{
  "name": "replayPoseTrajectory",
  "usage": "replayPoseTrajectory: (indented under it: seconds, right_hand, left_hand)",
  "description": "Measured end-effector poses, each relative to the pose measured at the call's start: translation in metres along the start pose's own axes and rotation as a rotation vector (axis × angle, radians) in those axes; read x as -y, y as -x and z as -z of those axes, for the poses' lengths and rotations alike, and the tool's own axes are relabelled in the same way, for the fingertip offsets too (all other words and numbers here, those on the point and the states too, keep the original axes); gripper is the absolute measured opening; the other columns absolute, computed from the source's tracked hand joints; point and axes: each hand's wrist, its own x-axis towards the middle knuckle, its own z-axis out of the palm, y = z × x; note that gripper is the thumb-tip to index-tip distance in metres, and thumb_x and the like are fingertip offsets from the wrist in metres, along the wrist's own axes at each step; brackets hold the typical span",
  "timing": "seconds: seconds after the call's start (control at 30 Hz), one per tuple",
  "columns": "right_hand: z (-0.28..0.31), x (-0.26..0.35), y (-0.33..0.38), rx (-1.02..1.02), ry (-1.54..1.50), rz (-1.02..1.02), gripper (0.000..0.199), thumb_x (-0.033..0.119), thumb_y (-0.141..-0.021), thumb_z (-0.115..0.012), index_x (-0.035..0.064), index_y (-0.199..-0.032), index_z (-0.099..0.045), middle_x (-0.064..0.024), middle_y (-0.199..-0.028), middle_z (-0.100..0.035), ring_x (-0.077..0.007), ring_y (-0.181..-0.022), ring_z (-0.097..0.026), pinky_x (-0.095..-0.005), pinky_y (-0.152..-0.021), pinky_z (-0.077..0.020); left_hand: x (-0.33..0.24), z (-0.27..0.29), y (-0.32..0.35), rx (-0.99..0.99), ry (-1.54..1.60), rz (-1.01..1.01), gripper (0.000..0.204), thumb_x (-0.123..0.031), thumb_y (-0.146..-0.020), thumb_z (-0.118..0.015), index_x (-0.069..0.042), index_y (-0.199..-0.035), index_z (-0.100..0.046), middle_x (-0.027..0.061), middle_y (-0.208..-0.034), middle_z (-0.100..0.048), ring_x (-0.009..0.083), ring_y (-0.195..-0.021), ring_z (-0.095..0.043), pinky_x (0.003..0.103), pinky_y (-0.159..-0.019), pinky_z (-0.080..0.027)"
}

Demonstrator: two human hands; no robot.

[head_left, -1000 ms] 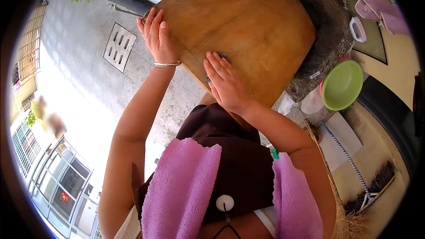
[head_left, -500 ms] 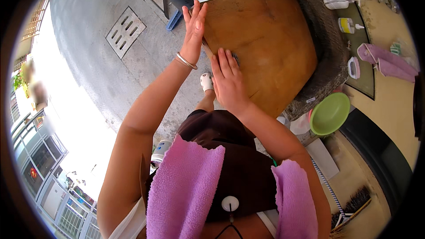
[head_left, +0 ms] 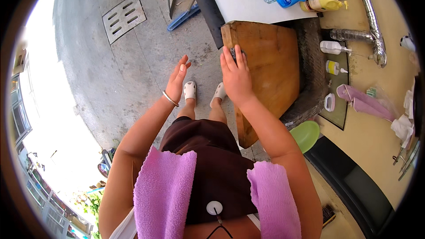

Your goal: The person scrubs a large wooden cutting board with a steel wool pad under running water at an outdoor sink. They rinse the board, flip it to clean both sides, and then carry it to a nearby table to set it down.

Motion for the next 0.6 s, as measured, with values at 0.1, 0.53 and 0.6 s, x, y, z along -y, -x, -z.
replayPoseTrajectory:
  seconds: [0.1, 0.53, 0.6]
  right_hand:
    - [-0.018, -0.03, -0.083, -0.153, -0.009, -0.069, 0.04, 0.003, -0.086, -0.052, -0.0057, -0.124, -0.055, -0.0161, -0.145, -0.042, -0.0428, -0.13, -0.04, -0.0465, -0.107, -0.0382]
    - [-0.025, -0.04, -0.091, -0.288, -0.296, -0.095, 0.042, 0.006, -0.083, -0.057, -0.0053, -0.123, -0.056, -0.024, -0.135, -0.05, -0.0399, -0.124, -0.049, -0.0431, -0.101, -0.0428]
    - [-0.033, -0.06, -0.112, -0.276, -0.44, -0.156, 0.032, 0.011, -0.08, -0.06, -0.0002, -0.108, -0.067, -0.0203, -0.115, -0.064, -0.0343, -0.105, -0.06, -0.04, -0.091, -0.0488]
  left_hand:
    - [-0.003, -0.009, 0.019, 0.044, -0.023, 0.008, 0.083, -0.06, -0.096, -0.038, 0.001, -0.149, -0.024, 0.0166, -0.154, -0.028, 0.0292, -0.139, -0.034, 0.044, -0.115, -0.02]
    - [0.032, -0.016, -0.005, -0.082, -0.162, 0.006, 0.067, -0.041, -0.099, -0.047, 0.005, -0.145, -0.031, 0.0228, -0.148, -0.037, 0.0315, -0.137, -0.037, 0.037, -0.111, -0.031]
    - [0.01, -0.047, -0.023, -0.077, -0.123, -0.04, 0.067, -0.041, -0.1, -0.047, 0.007, -0.144, -0.03, 0.0246, -0.147, -0.037, 0.0315, -0.137, -0.037, 0.037, -0.111, -0.032]
